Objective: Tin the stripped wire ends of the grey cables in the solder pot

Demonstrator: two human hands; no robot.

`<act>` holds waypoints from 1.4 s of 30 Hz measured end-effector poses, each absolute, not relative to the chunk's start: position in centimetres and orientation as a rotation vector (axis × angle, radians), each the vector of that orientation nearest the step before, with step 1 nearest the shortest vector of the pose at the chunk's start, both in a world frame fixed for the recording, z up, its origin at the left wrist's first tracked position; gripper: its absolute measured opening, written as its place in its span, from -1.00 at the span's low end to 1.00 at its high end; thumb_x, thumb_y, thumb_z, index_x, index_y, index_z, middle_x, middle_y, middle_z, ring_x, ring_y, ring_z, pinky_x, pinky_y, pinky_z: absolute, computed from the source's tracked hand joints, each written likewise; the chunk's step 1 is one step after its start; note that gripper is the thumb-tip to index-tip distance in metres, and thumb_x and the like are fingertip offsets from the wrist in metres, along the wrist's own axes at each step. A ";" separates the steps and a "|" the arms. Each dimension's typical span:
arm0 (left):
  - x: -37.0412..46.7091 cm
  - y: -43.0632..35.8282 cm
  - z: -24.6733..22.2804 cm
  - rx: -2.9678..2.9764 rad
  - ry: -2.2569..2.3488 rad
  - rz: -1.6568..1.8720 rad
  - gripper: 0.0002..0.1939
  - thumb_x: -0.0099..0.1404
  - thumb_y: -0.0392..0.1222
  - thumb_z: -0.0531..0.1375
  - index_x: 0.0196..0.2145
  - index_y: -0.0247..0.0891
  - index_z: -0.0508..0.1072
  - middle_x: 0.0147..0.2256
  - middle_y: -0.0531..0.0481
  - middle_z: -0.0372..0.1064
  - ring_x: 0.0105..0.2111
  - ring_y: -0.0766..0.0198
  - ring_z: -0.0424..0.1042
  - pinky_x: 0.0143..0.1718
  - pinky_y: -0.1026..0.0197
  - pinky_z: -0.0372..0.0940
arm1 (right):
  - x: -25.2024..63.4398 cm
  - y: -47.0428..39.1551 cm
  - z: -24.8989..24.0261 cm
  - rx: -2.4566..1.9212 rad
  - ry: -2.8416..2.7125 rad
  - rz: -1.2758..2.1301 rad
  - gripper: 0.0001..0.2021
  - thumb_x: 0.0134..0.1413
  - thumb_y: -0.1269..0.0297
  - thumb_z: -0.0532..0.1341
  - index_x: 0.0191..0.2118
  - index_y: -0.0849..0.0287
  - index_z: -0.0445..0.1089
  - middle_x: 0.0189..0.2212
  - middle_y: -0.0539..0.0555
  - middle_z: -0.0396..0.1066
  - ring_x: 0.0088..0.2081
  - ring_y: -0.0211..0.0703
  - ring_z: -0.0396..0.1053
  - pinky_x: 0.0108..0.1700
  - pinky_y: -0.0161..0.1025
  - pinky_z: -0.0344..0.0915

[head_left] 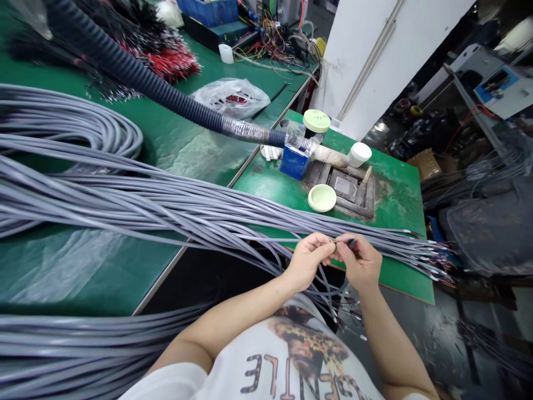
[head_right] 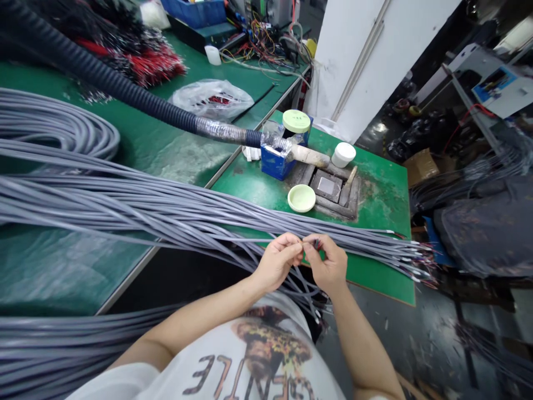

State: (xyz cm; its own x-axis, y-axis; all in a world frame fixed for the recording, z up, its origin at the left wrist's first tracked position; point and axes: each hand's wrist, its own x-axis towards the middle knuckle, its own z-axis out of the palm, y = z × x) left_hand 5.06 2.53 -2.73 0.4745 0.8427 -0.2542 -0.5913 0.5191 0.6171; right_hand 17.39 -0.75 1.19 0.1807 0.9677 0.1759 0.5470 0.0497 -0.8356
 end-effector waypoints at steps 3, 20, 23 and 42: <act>5.2 2.7 -3.0 0.531 0.604 0.972 -0.73 0.05 -0.08 0.35 -0.47 -0.30 0.39 -0.57 0.10 0.36 -0.60 0.47 0.24 -0.52 0.37 0.14 | 17.2 -0.2 1.0 -1.623 -1.424 0.641 -0.85 0.14 0.19 0.19 -0.35 0.14 0.42 -0.54 -0.03 0.37 -0.50 -0.25 0.32 -0.38 -0.30 0.28; 1.0 8.0 -4.1 2.047 0.987 1.180 -0.82 0.26 -0.18 0.17 -0.18 -0.18 0.50 -0.23 -0.08 0.52 -0.18 0.11 0.39 -0.08 0.05 0.10 | 26.8 11.6 3.7 -1.989 -1.988 0.066 -0.62 0.07 0.17 0.18 -0.67 0.17 0.11 -0.70 -0.09 0.03 -0.59 -0.33 0.01 -0.47 -0.28 -0.10; 1.3 8.0 -4.6 2.193 0.984 1.133 -0.81 0.29 -0.18 0.15 -0.15 -0.18 0.48 -0.22 -0.08 0.52 -0.17 0.12 0.39 -0.07 0.05 0.07 | 28.3 14.6 2.3 -2.135 -2.069 -0.008 -0.67 0.06 0.16 0.16 -0.64 0.17 0.21 -0.68 -0.04 0.16 -0.56 -0.29 0.07 -0.45 -0.27 -0.11; 1.4 8.1 -4.9 2.293 0.963 1.178 -0.84 0.32 -0.20 0.14 -0.14 -0.21 0.42 -0.22 0.00 0.51 -0.20 0.24 0.41 -0.08 0.08 0.13 | 28.7 18.5 -0.8 -2.422 -2.190 -0.059 -0.73 0.07 0.11 0.15 -0.45 0.18 0.46 -0.48 0.11 0.45 -0.42 -0.15 0.30 -0.44 -0.26 -0.06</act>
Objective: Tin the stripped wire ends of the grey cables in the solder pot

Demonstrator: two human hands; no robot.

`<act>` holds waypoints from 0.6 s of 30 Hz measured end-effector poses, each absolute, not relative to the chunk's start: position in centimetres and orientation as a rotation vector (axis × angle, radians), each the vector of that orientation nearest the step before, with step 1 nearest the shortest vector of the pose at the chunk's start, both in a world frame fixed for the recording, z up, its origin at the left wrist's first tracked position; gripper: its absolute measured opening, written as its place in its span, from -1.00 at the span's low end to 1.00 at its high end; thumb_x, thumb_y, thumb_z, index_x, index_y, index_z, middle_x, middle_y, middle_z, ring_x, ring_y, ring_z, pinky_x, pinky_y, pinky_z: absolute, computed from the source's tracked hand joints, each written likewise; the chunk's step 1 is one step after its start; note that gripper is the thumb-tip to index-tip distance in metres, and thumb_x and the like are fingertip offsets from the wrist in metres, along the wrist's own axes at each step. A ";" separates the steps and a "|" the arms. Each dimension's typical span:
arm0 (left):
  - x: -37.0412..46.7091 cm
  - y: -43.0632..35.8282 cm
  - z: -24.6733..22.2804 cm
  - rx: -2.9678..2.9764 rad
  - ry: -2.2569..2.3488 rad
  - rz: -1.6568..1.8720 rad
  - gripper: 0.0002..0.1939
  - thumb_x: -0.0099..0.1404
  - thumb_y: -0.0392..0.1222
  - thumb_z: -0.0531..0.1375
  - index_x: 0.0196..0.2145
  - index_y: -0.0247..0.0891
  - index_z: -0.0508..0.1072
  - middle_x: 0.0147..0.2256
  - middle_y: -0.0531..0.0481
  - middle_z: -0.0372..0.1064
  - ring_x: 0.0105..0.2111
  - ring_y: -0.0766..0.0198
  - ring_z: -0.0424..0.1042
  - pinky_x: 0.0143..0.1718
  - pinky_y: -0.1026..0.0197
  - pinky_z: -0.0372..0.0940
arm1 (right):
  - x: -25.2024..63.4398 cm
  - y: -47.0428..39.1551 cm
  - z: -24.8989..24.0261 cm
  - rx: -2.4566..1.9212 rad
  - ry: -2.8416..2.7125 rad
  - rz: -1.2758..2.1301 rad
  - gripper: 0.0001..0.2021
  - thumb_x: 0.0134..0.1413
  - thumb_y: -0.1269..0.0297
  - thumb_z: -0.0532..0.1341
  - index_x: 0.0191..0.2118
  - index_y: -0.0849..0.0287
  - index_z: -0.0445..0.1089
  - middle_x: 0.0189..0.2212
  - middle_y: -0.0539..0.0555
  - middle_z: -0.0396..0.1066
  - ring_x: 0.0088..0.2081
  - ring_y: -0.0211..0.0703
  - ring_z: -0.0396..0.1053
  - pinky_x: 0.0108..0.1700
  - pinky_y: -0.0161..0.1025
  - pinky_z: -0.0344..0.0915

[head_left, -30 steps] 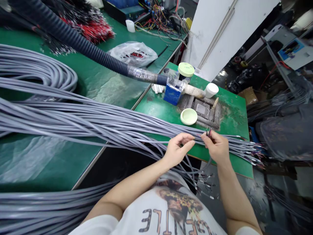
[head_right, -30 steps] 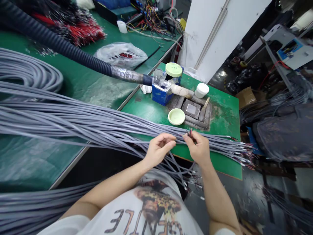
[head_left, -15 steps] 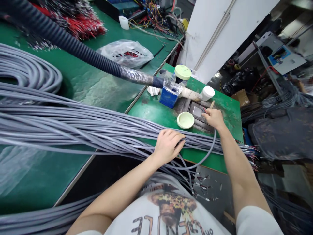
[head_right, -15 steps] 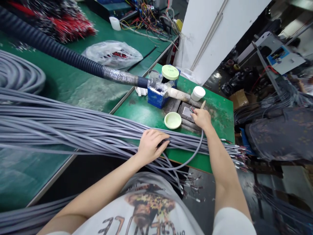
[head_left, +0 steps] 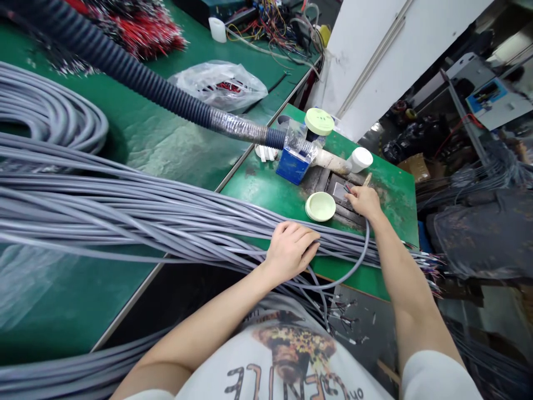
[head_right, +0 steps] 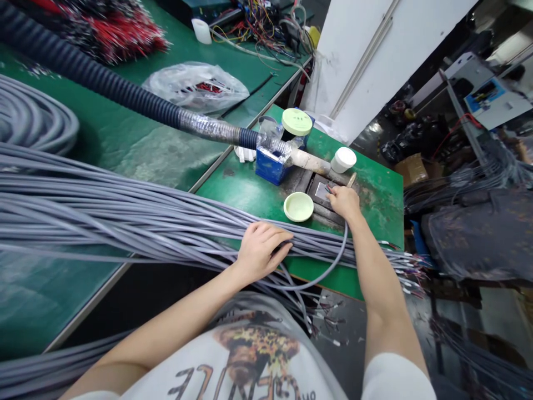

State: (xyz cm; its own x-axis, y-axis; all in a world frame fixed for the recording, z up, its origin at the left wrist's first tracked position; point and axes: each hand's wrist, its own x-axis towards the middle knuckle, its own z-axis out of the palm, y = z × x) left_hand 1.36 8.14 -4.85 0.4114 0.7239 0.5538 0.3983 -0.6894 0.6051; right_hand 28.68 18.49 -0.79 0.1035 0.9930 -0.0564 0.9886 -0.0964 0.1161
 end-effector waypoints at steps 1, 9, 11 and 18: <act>1.3 8.1 -4.9 2.292 0.964 1.179 -0.84 0.32 -0.20 0.14 -0.14 -0.20 0.42 -0.23 0.00 0.51 -0.19 0.24 0.41 -0.08 0.08 0.13 | 28.8 18.5 -0.8 2.250 2.038 0.050 -0.73 0.06 0.12 0.16 -0.48 0.18 0.44 -0.51 0.09 0.44 -0.43 -0.16 0.29 -0.44 -0.26 -0.07; 1.4 8.2 -5.0 2.294 0.965 1.181 -0.84 0.32 -0.20 0.14 -0.14 -0.20 0.42 -0.23 0.01 0.51 -0.19 0.24 0.41 -0.08 0.08 0.13 | 27.1 14.4 3.0 2.461 2.422 -0.539 -0.55 0.09 0.03 0.15 -0.70 0.19 0.21 -0.77 -0.08 0.11 -0.65 -0.35 0.06 -0.55 -0.32 -0.07; 1.4 8.2 -5.0 2.297 0.966 1.185 -0.84 0.32 -0.20 0.14 -0.14 -0.20 0.42 -0.23 0.02 0.51 -0.20 0.24 0.41 -0.09 0.08 0.13 | 25.9 12.2 4.1 2.507 2.398 -0.826 -0.52 0.12 0.01 0.14 -0.70 0.19 0.22 -0.80 -0.08 0.13 -0.68 -0.36 0.08 -0.56 -0.33 -0.01; 1.3 8.1 -4.7 2.333 0.973 1.147 -0.86 0.33 -0.19 0.12 -0.17 -0.20 0.43 -0.23 -0.02 0.52 -0.21 0.21 0.41 -0.09 0.05 0.12 | 23.1 7.1 5.1 2.449 2.240 -1.409 -0.60 0.14 0.01 0.15 -0.51 0.24 0.45 -0.83 -0.10 0.17 -0.75 -0.40 0.03 -0.63 -0.36 0.01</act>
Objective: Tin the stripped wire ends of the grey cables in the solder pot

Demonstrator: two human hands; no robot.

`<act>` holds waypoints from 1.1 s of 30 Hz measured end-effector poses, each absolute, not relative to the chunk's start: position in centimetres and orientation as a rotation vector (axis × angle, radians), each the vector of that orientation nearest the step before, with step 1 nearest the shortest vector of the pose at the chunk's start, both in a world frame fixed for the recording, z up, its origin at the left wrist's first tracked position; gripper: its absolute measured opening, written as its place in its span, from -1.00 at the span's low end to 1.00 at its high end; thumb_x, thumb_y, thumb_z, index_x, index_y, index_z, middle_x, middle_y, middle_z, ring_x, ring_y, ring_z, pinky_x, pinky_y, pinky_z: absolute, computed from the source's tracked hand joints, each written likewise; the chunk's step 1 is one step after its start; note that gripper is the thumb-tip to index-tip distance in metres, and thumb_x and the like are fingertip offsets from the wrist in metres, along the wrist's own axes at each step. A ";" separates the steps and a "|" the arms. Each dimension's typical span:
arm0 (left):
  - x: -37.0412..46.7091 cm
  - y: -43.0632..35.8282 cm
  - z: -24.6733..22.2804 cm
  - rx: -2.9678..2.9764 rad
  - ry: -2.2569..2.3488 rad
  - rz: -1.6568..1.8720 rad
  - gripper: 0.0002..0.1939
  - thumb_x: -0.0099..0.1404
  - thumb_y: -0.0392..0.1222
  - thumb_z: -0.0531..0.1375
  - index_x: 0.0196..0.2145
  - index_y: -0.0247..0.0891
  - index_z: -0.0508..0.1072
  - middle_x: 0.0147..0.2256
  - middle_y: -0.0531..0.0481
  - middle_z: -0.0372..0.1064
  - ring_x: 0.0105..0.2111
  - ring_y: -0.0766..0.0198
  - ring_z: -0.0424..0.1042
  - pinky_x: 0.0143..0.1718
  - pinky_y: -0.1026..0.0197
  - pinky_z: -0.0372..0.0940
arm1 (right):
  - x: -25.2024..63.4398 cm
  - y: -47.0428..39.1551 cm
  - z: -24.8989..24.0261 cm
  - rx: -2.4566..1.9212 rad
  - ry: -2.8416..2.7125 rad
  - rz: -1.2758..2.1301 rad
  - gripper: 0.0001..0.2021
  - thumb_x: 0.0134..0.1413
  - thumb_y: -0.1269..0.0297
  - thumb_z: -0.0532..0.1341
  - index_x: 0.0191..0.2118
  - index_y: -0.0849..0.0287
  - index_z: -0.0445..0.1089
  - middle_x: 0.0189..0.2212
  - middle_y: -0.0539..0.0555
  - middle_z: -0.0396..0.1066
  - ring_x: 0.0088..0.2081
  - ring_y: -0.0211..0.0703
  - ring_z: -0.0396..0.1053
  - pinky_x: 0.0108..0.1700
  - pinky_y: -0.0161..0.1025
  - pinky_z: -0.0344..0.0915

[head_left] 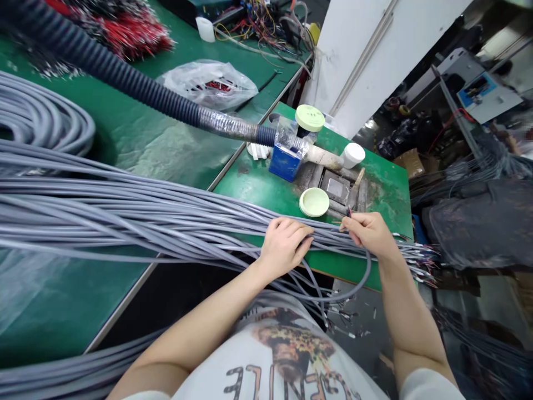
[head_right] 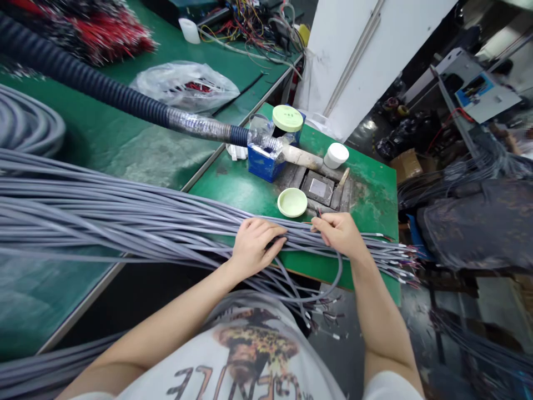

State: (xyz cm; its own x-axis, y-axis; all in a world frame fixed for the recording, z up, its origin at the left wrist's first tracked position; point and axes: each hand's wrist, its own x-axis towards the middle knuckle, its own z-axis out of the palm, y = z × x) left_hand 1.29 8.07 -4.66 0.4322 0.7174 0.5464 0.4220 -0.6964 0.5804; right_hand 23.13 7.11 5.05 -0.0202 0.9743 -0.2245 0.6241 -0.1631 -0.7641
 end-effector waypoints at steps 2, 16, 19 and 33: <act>1.3 8.0 -4.6 2.339 0.974 1.134 -0.85 0.33 -0.20 0.12 -0.16 -0.19 0.43 -0.22 -0.01 0.52 -0.21 0.21 0.41 -0.09 0.05 0.12 | 22.8 6.5 5.0 -1.796 -1.638 1.122 -0.60 0.12 0.01 0.17 -0.53 0.25 0.44 -0.84 -0.11 0.17 -0.75 -0.42 0.01 -0.63 -0.37 0.00; 1.5 7.8 -4.7 2.357 1.021 1.159 -0.85 0.33 -0.18 0.12 -0.19 -0.18 0.45 -0.25 -0.02 0.52 -0.20 0.18 0.40 -0.10 0.05 0.13 | 21.9 3.7 4.1 -1.778 -1.554 1.202 -0.61 0.04 0.02 0.24 -0.59 0.25 0.41 -0.86 -0.12 0.13 -0.75 -0.42 0.02 -0.62 -0.38 -0.03; 1.6 7.7 -4.8 2.363 1.019 1.173 -0.86 0.32 -0.19 0.13 -0.18 -0.19 0.45 -0.24 -0.01 0.52 -0.20 0.18 0.40 -0.10 0.05 0.13 | 21.8 3.2 4.1 -1.773 -1.537 1.205 -0.61 0.03 0.02 0.25 -0.61 0.25 0.41 -0.86 -0.12 0.11 -0.75 -0.42 0.01 -0.64 -0.38 -0.05; 1.6 7.6 -4.9 2.381 1.036 1.148 -0.85 0.33 -0.19 0.12 -0.18 -0.19 0.45 -0.24 -0.02 0.51 -0.19 0.17 0.39 -0.10 0.05 0.12 | 21.8 2.4 3.4 -1.672 -1.445 1.357 -0.61 0.02 0.03 0.25 -0.62 0.24 0.38 -0.88 -0.13 0.10 -0.79 -0.44 -0.02 -0.67 -0.39 -0.10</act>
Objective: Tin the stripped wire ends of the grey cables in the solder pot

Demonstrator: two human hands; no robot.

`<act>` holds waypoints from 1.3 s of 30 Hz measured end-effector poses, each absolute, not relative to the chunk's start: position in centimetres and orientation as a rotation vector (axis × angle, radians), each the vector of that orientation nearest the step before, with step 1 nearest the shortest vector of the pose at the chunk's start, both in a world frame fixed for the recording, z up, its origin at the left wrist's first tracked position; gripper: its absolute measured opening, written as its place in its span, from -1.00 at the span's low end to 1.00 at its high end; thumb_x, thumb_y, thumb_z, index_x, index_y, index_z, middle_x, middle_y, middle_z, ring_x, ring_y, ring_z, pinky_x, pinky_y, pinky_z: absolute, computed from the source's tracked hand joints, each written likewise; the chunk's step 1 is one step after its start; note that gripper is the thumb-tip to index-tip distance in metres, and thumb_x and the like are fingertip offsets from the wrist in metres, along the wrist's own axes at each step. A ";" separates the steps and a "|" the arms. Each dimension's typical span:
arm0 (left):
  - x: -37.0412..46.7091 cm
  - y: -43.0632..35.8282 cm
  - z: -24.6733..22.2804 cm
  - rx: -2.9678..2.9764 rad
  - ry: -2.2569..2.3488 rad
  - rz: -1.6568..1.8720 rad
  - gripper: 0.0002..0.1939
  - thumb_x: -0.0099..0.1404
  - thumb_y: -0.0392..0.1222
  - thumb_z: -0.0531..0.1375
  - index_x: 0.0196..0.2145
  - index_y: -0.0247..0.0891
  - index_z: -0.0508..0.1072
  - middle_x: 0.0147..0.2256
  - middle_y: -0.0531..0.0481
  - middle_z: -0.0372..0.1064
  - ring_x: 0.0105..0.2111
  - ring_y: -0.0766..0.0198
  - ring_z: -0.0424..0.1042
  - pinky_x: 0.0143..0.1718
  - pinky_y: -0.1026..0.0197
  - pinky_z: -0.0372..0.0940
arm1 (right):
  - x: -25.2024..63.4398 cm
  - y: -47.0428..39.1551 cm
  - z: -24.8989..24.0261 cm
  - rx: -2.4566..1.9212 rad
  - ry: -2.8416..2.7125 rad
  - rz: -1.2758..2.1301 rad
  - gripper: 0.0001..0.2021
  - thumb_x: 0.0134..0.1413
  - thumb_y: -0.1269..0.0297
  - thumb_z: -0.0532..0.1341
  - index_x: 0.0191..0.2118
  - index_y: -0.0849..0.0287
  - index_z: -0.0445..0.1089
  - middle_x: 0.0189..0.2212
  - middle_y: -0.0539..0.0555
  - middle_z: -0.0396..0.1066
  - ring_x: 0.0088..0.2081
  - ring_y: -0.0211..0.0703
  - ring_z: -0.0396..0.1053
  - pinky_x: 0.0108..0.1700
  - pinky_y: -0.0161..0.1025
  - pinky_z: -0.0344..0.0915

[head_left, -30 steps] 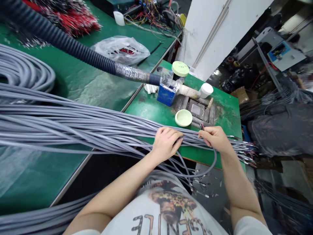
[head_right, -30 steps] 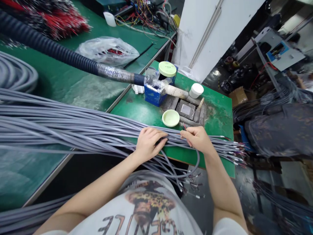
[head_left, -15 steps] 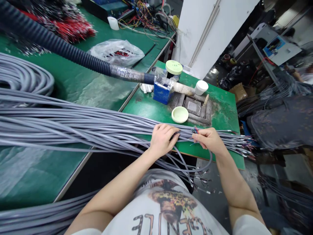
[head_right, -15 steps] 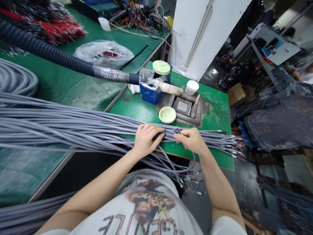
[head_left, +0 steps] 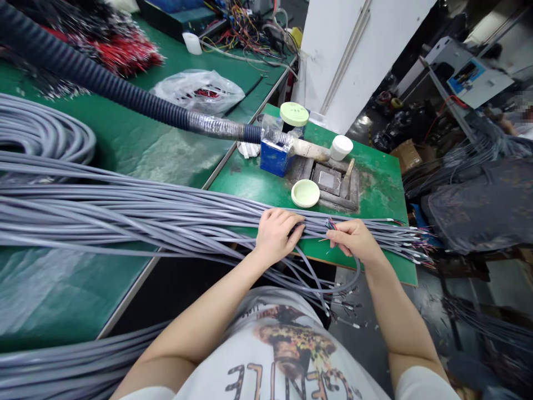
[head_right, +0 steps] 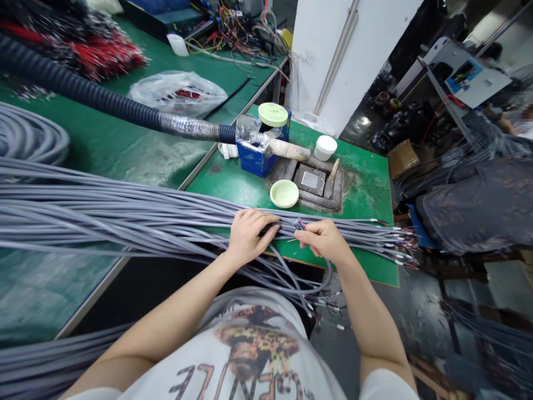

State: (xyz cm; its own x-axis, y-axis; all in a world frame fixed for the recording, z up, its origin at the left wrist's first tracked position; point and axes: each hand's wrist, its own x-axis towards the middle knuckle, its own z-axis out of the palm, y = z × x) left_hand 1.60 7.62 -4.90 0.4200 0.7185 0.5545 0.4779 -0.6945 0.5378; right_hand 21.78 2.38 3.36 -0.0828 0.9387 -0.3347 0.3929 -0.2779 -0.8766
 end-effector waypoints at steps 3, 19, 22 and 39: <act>1.6 7.6 -4.9 2.387 1.034 1.148 -0.85 0.32 -0.19 0.13 -0.18 -0.19 0.45 -0.24 -0.02 0.51 -0.20 0.18 0.39 -0.10 0.06 0.12 | 21.7 2.4 3.4 -1.684 -1.465 1.343 -0.61 0.02 0.03 0.25 -0.63 0.24 0.37 -0.87 -0.13 0.09 -0.78 -0.44 -0.02 -0.66 -0.39 -0.10; 1.6 7.6 -5.0 2.383 1.041 1.140 -0.85 0.32 -0.17 0.13 -0.17 -0.18 0.45 -0.24 -0.01 0.51 -0.19 0.18 0.38 -0.12 0.05 0.11 | 20.6 2.0 3.3 -1.786 -1.771 0.975 -0.57 0.06 0.09 0.22 -0.71 0.21 0.24 -0.78 -0.11 0.03 -0.67 -0.40 0.01 -0.59 -0.35 -0.10; 1.6 7.6 -4.9 2.384 1.047 1.143 -0.85 0.32 -0.18 0.14 -0.17 -0.18 0.44 -0.24 0.00 0.51 -0.19 0.18 0.38 -0.12 0.05 0.11 | 20.6 2.1 3.5 -1.764 -1.700 1.135 -0.60 0.06 0.08 0.22 -0.68 0.22 0.32 -0.83 -0.12 0.07 -0.71 -0.40 0.02 -0.61 -0.36 -0.07; 1.7 7.7 -5.0 2.386 1.053 1.146 -0.85 0.33 -0.16 0.12 -0.18 -0.17 0.45 -0.24 -0.02 0.52 -0.19 0.16 0.39 -0.13 0.04 0.11 | 22.0 2.5 0.9 -1.409 -1.181 1.799 -0.55 -0.04 -0.04 0.25 -0.67 0.26 0.40 -0.90 -0.09 0.10 -0.83 -0.43 -0.04 -0.71 -0.38 -0.12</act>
